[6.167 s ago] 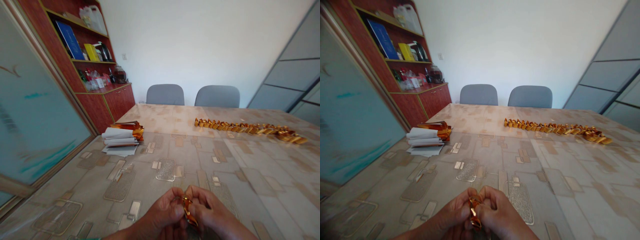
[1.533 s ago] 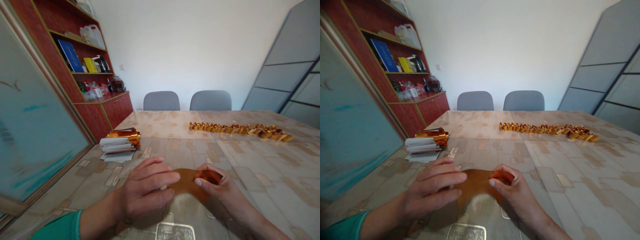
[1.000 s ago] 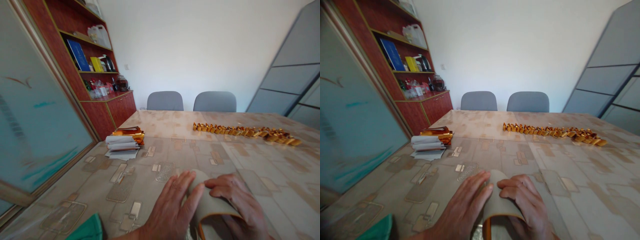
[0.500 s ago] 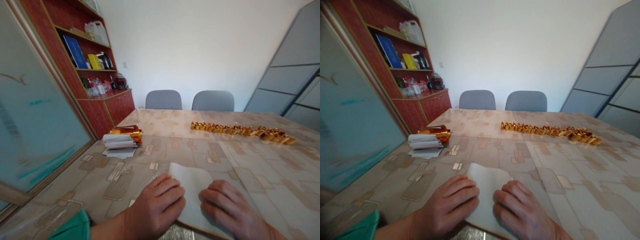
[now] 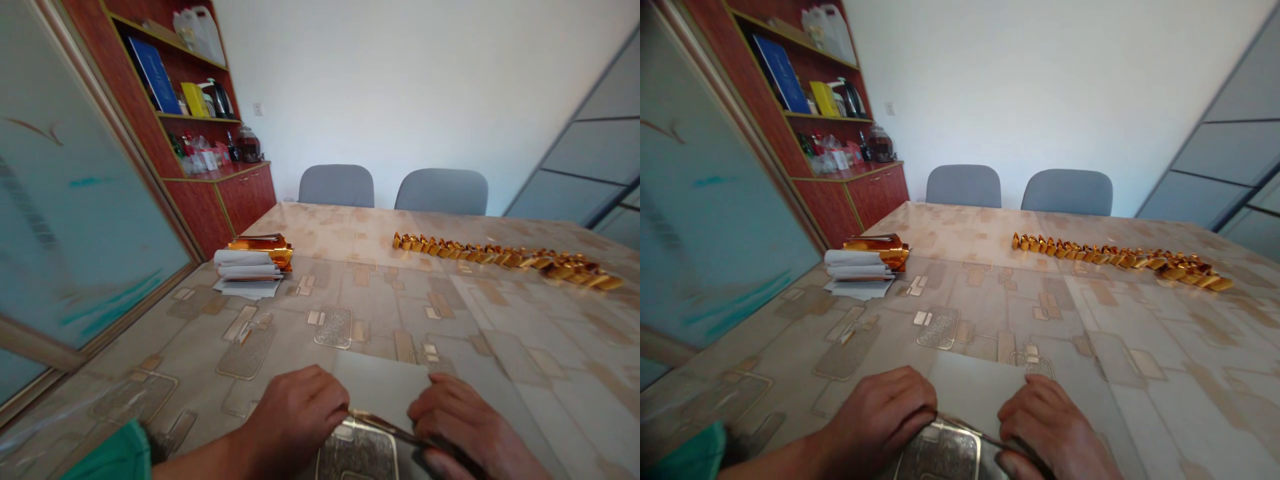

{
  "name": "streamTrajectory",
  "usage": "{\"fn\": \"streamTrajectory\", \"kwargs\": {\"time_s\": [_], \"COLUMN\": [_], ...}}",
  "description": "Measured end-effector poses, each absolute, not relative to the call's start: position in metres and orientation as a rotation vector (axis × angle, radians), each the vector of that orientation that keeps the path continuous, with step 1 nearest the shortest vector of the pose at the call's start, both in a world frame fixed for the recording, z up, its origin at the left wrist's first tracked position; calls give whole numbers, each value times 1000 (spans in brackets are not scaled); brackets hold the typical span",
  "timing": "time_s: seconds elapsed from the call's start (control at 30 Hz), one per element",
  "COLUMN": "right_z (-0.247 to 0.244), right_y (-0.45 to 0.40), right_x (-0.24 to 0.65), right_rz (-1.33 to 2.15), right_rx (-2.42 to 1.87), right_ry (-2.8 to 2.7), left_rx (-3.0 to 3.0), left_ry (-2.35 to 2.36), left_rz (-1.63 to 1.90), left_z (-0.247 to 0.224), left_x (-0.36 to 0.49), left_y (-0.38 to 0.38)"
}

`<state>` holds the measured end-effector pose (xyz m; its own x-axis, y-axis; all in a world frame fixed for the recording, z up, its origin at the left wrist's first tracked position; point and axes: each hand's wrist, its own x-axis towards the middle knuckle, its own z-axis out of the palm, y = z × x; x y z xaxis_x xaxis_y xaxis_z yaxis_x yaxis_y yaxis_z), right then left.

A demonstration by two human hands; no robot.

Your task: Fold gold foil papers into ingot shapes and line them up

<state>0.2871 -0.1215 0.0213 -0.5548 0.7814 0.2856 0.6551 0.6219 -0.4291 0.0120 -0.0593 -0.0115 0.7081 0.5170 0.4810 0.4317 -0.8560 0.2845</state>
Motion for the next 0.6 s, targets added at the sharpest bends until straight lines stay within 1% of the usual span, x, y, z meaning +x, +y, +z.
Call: {"fn": "streamTrajectory", "kwargs": {"time_s": [0.1,0.2,0.3,0.43,0.6], "right_z": [9,-7,-16,-18,-18], "right_y": [-115,-106,-100,-92,-84], "right_x": [287,289,290,288,289], "right_rz": [473,391,317,225,74], "right_rx": [-1275,-1456,-1576,-1631,-1603], "right_ry": [-2251,-2127,-2115,-2129,-2206], "left_rx": [2706,2703,2749,2870,2878], "left_ry": [902,986,1000,934,964], "left_rz": [752,690,733,787,653], "left_z": [-5,-2,-5,-15,-20], "left_x": [17,22,25,25,24], "left_y": [-56,-55,-53,-49,-46]}}
